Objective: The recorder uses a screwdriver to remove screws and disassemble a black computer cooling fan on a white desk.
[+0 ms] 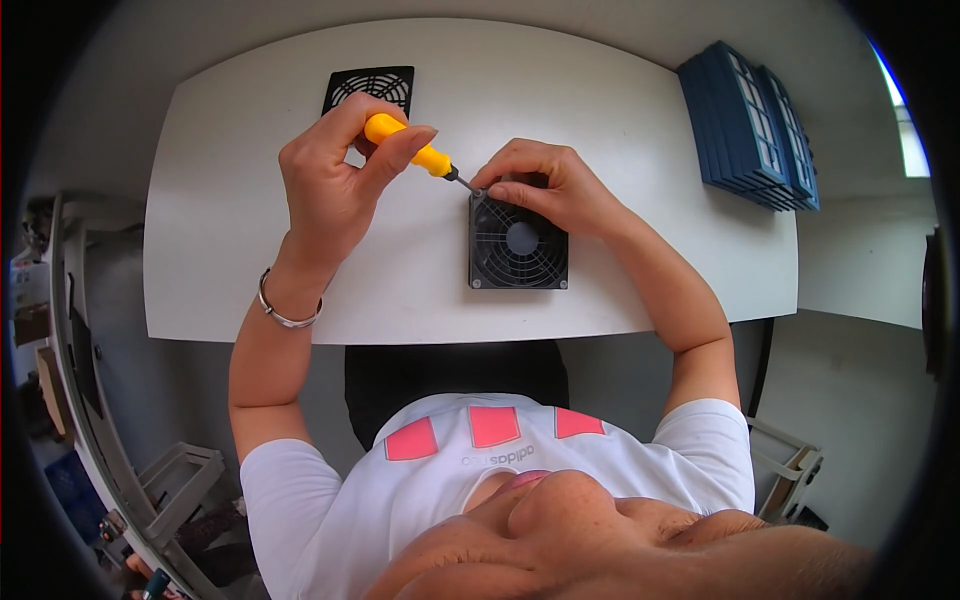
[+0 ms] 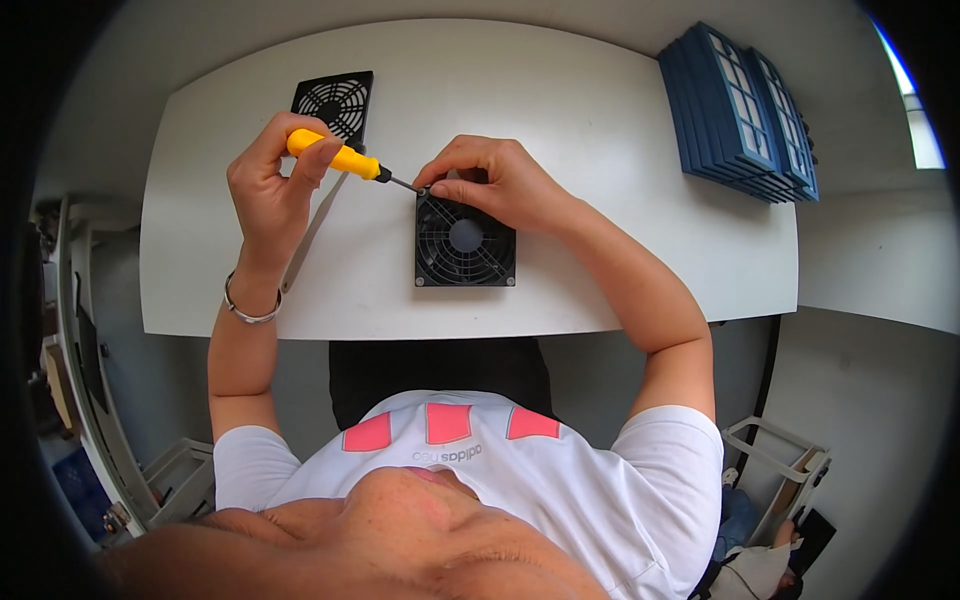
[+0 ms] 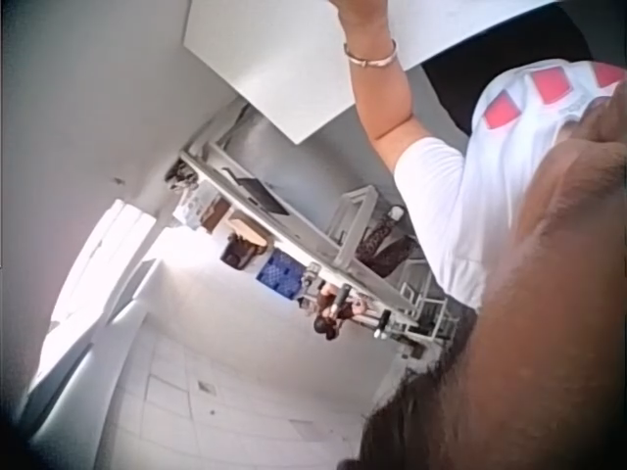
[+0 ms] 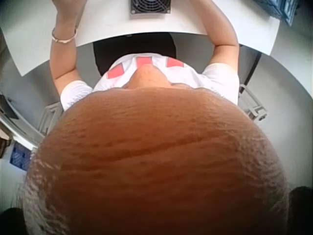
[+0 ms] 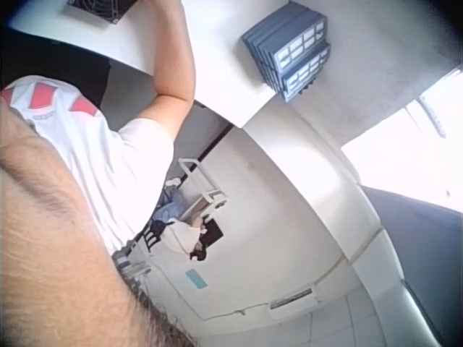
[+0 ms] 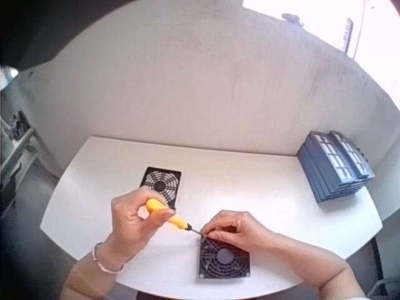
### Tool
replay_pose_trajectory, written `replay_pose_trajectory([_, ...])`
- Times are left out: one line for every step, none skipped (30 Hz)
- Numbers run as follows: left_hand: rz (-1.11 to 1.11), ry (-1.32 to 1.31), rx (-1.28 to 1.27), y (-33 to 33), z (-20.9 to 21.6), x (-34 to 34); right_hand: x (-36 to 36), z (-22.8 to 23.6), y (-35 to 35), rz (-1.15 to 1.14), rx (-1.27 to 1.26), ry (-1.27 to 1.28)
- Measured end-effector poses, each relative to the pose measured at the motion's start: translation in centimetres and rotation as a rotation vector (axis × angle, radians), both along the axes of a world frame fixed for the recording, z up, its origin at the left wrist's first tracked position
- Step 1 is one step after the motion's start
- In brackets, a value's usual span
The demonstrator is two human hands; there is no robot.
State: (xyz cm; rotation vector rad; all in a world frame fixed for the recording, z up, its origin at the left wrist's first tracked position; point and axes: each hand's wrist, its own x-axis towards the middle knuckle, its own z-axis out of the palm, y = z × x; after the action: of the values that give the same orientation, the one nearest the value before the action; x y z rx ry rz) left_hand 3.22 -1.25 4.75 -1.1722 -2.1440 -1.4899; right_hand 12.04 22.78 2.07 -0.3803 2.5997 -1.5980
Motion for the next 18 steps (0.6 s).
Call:
replay_pose_trajectory([-0.002, 0.001, 0.000, 0.0, 0.1, 0.1, 0.0, 0.2, 0.0, 0.005, 0.014, -0.025])
replay_pose_trajectory([-0.014, 0.007, 0.004, 0.0, 0.2, 0.2, 0.0, 0.3, -0.1, 0.009, 0.027, -0.049])
replay_pose_trajectory([-0.025, 0.013, 0.007, 0.0, 0.3, 0.3, 0.1, 0.3, -0.1, 0.006, 0.027, -0.048])
replay_pose_trajectory([-0.028, 0.014, 0.007, 0.2, 0.3, 0.3, 0.1, 0.2, -0.1, 0.012, 0.015, -0.028])
replay_pose_trajectory([-0.052, 0.032, 0.031, 0.3, 0.4, 0.4, 0.2, 0.1, -0.1, 0.017, 0.004, -0.008])
replay_pose_trajectory([-0.077, 0.049, 0.054, 0.5, 0.4, 0.5, 0.2, -0.1, -0.1, 0.014, 0.003, -0.007])
replay_pose_trajectory([-0.080, 0.051, 0.053, 0.6, 0.4, 0.6, 0.2, -0.3, 0.0, 0.024, -0.003, 0.031])
replay_pose_trajectory([-0.097, 0.059, 0.036, 0.7, 0.5, 0.8, 0.1, -0.5, 0.0, 0.034, -0.009, 0.068])
replay_pose_trajectory([-0.114, 0.067, 0.019, 0.7, 0.5, 0.8, 0.1, -0.6, 0.1, 0.032, -0.009, 0.069])
replay_pose_trajectory([-0.116, 0.068, 0.019, 0.7, 0.5, 0.7, 0.1, -0.6, 0.1, 0.034, -0.016, 0.063])
replay_pose_trajectory([-0.114, 0.165, -0.001, 0.7, 0.6, 0.4, 0.1, -0.6, 0.1, 0.036, -0.023, 0.056])
replay_pose_trajectory([-0.110, 0.262, -0.020, 0.7, 0.6, 0.3, 0.0, -0.7, 0.1, 0.035, -0.023, 0.057])
replay_pose_trajectory([-0.110, 0.264, -0.020, 0.8, 0.5, 0.4, 0.0, -0.7, 0.1, 0.040, -0.010, 0.075])
replay_pose_trajectory([-0.194, 0.112, 0.013, 0.9, 0.3, 0.5, 0.0, -0.7, 0.1, 0.045, 0.002, 0.092])
replay_pose_trajectory([-0.275, -0.040, 0.045, 1.0, 0.2, 0.7, 0.0, -0.8, 0.1, 0.046, 0.002, 0.093])
replay_pose_trajectory([-0.274, -0.039, 0.045, 1.0, 0.2, 0.8, 0.0, -0.8, 0.2, 0.043, 0.000, 0.078])
replay_pose_trajectory([-0.297, -0.087, 0.045, 1.0, 0.2, 0.9, 0.0, -0.8, 0.2, 0.040, -0.002, 0.064])
replay_pose_trajectory([-0.319, -0.134, 0.046, 1.0, 0.2, 0.9, 0.0, -0.9, 0.2, 0.041, -0.002, 0.065])
